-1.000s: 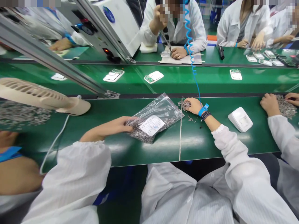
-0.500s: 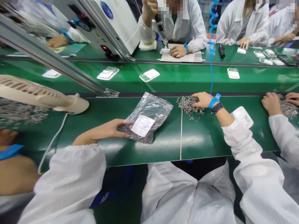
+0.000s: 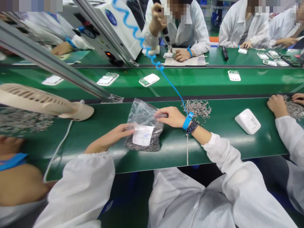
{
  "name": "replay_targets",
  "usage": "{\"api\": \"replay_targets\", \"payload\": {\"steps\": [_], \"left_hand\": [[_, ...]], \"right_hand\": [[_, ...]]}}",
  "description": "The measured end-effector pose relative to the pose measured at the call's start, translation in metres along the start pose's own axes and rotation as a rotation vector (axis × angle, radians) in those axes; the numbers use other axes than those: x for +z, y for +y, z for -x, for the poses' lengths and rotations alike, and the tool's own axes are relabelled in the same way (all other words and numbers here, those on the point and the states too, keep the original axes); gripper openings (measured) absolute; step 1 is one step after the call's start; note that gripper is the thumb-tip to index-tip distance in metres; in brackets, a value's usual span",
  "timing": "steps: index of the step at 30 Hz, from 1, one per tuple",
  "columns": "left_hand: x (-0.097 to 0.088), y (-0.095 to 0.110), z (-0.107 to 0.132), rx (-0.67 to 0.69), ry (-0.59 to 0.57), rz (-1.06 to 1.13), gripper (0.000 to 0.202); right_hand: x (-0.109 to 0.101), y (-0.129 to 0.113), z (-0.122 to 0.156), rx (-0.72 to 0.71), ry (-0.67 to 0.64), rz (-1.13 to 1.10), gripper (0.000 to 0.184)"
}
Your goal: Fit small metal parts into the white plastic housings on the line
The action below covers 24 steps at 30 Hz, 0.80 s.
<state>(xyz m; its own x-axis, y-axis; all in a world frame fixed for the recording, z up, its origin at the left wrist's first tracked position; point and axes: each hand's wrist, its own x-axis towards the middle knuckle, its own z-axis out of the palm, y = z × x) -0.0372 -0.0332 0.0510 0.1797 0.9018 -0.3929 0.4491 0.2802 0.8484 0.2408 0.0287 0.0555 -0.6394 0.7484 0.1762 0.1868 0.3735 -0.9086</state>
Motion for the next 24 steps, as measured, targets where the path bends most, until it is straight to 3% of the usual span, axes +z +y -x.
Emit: {"api": "replay_targets", "payload": {"steps": [3, 6, 11, 13, 16, 20, 24], "left_hand": [[0.001, -0.007, 0.005, 0.113, 0.139, 0.103, 0.052], [-0.004, -0.019, 0.016, 0.183, 0.294, 0.218, 0.048], [-0.033, -0.033, 0.02, 0.38, 0.657, 0.596, 0.036], [-0.051, -0.034, 0.008, 0.475, 0.802, 0.713, 0.03], [-0.079, -0.034, -0.021, 0.508, 0.958, 0.823, 0.026], [-0.109, -0.032, -0.06, 0.481, 1.081, 0.897, 0.018], [-0.134, -0.03, -0.084, 0.438, 1.165, 0.903, 0.016]], "right_hand": [[0.006, -0.031, -0.006, -0.122, -0.049, -0.021, 0.011], [0.005, -0.05, -0.002, -0.161, -0.023, -0.026, 0.018], [-0.007, -0.039, 0.011, -0.099, 0.084, -0.083, 0.03], [-0.012, -0.031, 0.018, -0.063, 0.127, -0.071, 0.029], [-0.02, -0.021, 0.029, -0.005, 0.179, -0.019, 0.026], [-0.036, -0.01, 0.048, 0.031, 0.242, 0.07, 0.026], [-0.056, 0.002, 0.072, 0.079, 0.312, 0.113, 0.025]]}}
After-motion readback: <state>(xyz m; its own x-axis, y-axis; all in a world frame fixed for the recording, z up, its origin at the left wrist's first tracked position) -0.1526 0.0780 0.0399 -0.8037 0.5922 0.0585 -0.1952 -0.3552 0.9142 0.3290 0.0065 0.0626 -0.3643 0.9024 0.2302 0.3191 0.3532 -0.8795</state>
